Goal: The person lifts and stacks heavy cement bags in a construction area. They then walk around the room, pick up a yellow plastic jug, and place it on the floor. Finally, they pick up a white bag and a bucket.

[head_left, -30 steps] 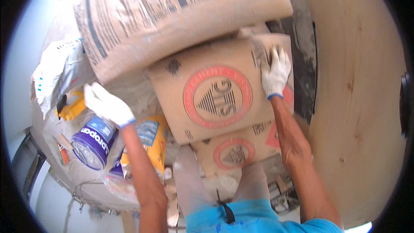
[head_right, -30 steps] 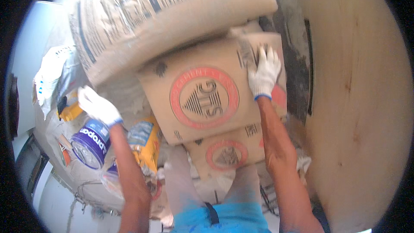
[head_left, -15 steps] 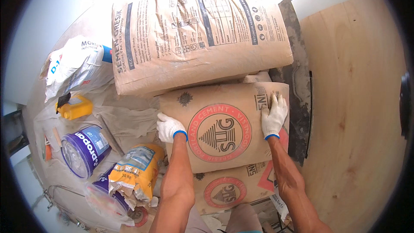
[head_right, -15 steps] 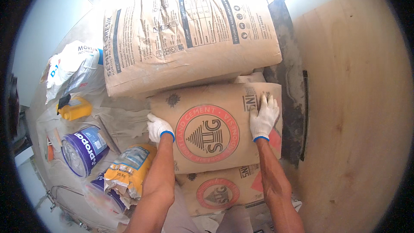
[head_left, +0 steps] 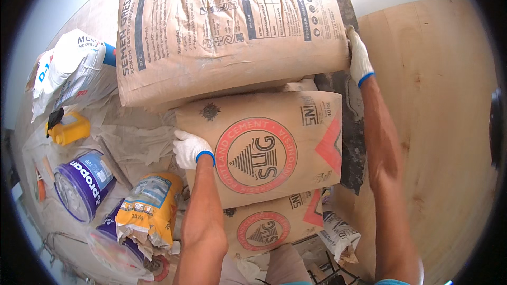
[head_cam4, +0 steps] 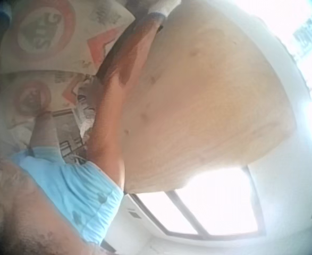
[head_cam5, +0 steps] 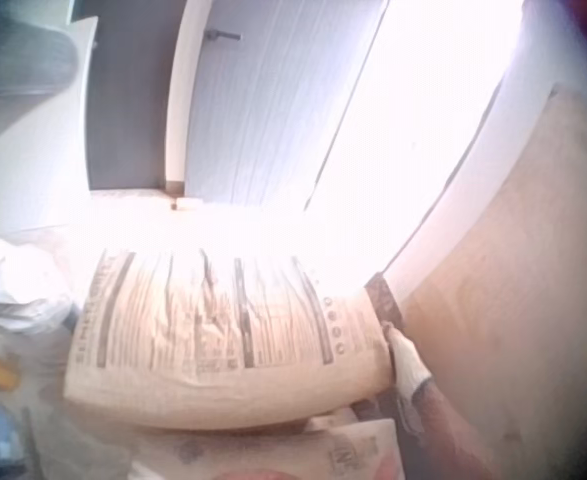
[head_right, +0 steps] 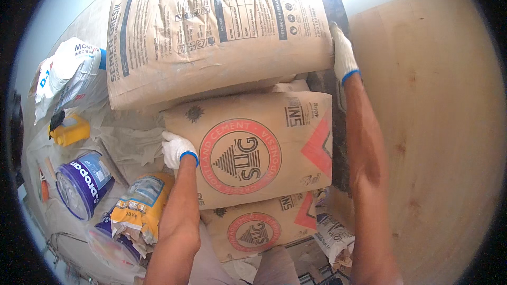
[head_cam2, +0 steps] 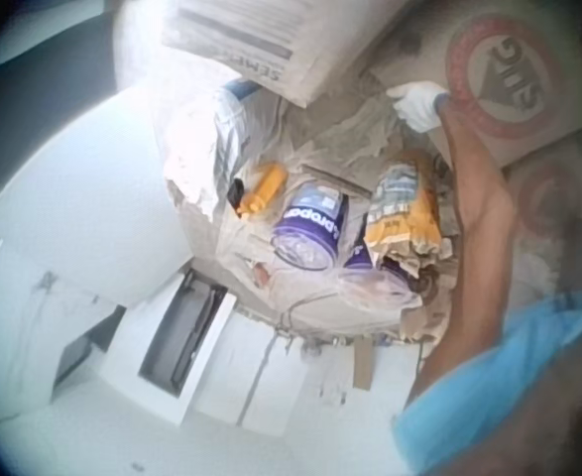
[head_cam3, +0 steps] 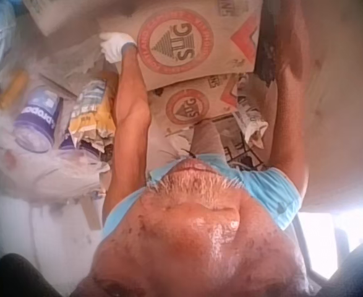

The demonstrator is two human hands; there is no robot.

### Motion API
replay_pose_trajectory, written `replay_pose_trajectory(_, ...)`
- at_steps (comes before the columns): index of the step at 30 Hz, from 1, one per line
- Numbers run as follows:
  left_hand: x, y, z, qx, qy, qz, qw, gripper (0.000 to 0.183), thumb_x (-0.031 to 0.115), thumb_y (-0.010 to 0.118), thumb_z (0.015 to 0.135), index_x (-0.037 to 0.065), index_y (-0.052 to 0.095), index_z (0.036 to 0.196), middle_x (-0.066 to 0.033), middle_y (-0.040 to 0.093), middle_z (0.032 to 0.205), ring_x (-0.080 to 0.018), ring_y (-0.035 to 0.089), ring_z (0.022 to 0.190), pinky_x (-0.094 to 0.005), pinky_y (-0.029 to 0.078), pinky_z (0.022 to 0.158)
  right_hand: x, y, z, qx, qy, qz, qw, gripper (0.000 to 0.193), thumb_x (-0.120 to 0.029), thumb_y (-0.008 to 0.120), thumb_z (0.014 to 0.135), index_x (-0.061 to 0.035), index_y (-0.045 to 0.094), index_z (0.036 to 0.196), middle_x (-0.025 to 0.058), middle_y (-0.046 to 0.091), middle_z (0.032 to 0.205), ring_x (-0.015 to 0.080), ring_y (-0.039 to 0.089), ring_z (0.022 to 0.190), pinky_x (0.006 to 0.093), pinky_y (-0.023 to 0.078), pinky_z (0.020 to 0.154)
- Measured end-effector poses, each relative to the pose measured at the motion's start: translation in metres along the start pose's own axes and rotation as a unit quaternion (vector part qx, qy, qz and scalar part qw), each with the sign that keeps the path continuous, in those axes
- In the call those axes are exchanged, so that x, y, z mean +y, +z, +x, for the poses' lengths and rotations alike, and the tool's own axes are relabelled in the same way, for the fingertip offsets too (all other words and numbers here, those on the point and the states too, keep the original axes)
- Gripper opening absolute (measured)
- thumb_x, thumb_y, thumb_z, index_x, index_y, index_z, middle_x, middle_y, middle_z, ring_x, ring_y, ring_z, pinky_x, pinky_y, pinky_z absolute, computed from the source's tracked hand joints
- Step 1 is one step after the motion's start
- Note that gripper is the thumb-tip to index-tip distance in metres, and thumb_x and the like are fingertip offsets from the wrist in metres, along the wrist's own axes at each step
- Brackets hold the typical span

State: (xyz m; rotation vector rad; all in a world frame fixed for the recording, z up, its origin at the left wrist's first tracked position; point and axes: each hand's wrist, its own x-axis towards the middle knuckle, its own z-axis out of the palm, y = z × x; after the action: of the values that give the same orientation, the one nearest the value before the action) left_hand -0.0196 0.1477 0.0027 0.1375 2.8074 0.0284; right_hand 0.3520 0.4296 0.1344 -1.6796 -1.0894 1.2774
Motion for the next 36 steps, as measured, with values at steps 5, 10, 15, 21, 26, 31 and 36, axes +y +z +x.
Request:
replay_pose_trajectory(5,0.0,0.004,0.004,-0.009,-0.001,0.005,1.0,0.072,0.056,0.024,0.105,0.003,0.071,0.114,-0.0221,0.072,0.113,-0.0434,0.069,0.103,-0.0541,0.052,0.092,-0.015,0.016,0.028,-0.009,0.089,-0.042,0.995,0.066,-0.061,0.047,0.103,-0.0093,0.057,0.142,0.0118,0.067,0.13,0.0197,0.066,0.11,0.0377,0.054,0.094)
replay_pose_trajectory(10,-0.001,0.007,0.005,-0.015,-0.008,0.006,1.0,0.07,0.056,0.025,0.105,0.004,0.072,0.113,-0.0223,0.072,0.114,-0.0431,0.068,0.105,-0.0535,0.051,0.093,-0.013,0.016,0.035,-0.016,0.099,-0.005,0.995,0.065,-0.063,0.046,0.102,-0.0118,0.059,0.141,0.0096,0.07,0.127,0.0195,0.07,0.106,0.0371,0.059,0.086)
replay_pose_trajectory(15,0.002,0.005,0.003,-0.01,-0.009,-0.004,1.0,0.068,0.054,0.028,0.105,0.003,0.072,0.11,-0.0222,0.072,0.112,-0.0426,0.068,0.104,-0.0533,0.052,0.092,-0.006,0.012,0.038,-0.057,0.112,0.013,0.992,0.078,-0.07,0.047,0.098,-0.0116,0.05,0.15,0.0139,0.059,0.143,0.0232,0.059,0.126,0.0432,0.05,0.103)
replay_pose_trajectory(21,0.003,0.0,0.003,-0.003,-0.006,-0.005,1.0,0.065,0.051,0.029,0.106,0.003,0.073,0.107,-0.0213,0.073,0.107,-0.0421,0.069,0.1,-0.0534,0.052,0.09,-0.004,0.015,0.029,-0.039,0.082,0.021,0.996,0.066,-0.062,0.045,0.103,-0.0121,0.055,0.145,0.0099,0.067,0.133,0.0205,0.07,0.108,0.038,0.061,0.086)
replay_pose_trajectory(26,0.001,-0.001,0.003,-0.014,-0.011,-0.011,1.0,0.064,0.051,0.029,0.106,0.005,0.073,0.108,-0.0205,0.072,0.109,-0.0414,0.069,0.101,-0.0527,0.051,0.09,0.006,0.021,-0.002,-0.04,0.103,0.014,0.994,0.064,-0.06,0.045,0.104,-0.0116,0.055,0.144,0.0101,0.066,0.133,0.0217,0.068,0.113,0.0398,0.059,0.091)
replay_pose_trajectory(31,0.002,0.001,0.002,-0.007,-0.004,-0.006,1.0,0.065,0.051,0.028,0.106,0.004,0.073,0.11,-0.0202,0.072,0.11,-0.0415,0.069,0.102,-0.0529,0.051,0.09,0.028,0.008,-0.023,-0.004,0.075,0.055,0.996,0.063,-0.059,0.045,0.104,-0.011,0.057,0.142,0.0108,0.066,0.134,0.0227,0.067,0.116,0.0411,0.058,0.094)
replay_pose_trajectory(36,0.003,0.003,0.002,-0.007,-0.008,0.002,1.0,0.067,0.053,0.028,0.105,0.004,0.072,0.113,-0.022,0.072,0.114,-0.0427,0.068,0.105,-0.0541,0.051,0.093,0.036,0.001,-0.014,0.108,0.08,-0.058,0.989,0.058,-0.051,0.05,0.105,-0.0034,0.061,0.137,0.0098,0.067,0.129,0.0197,0.066,0.108,0.0353,0.052,0.093)
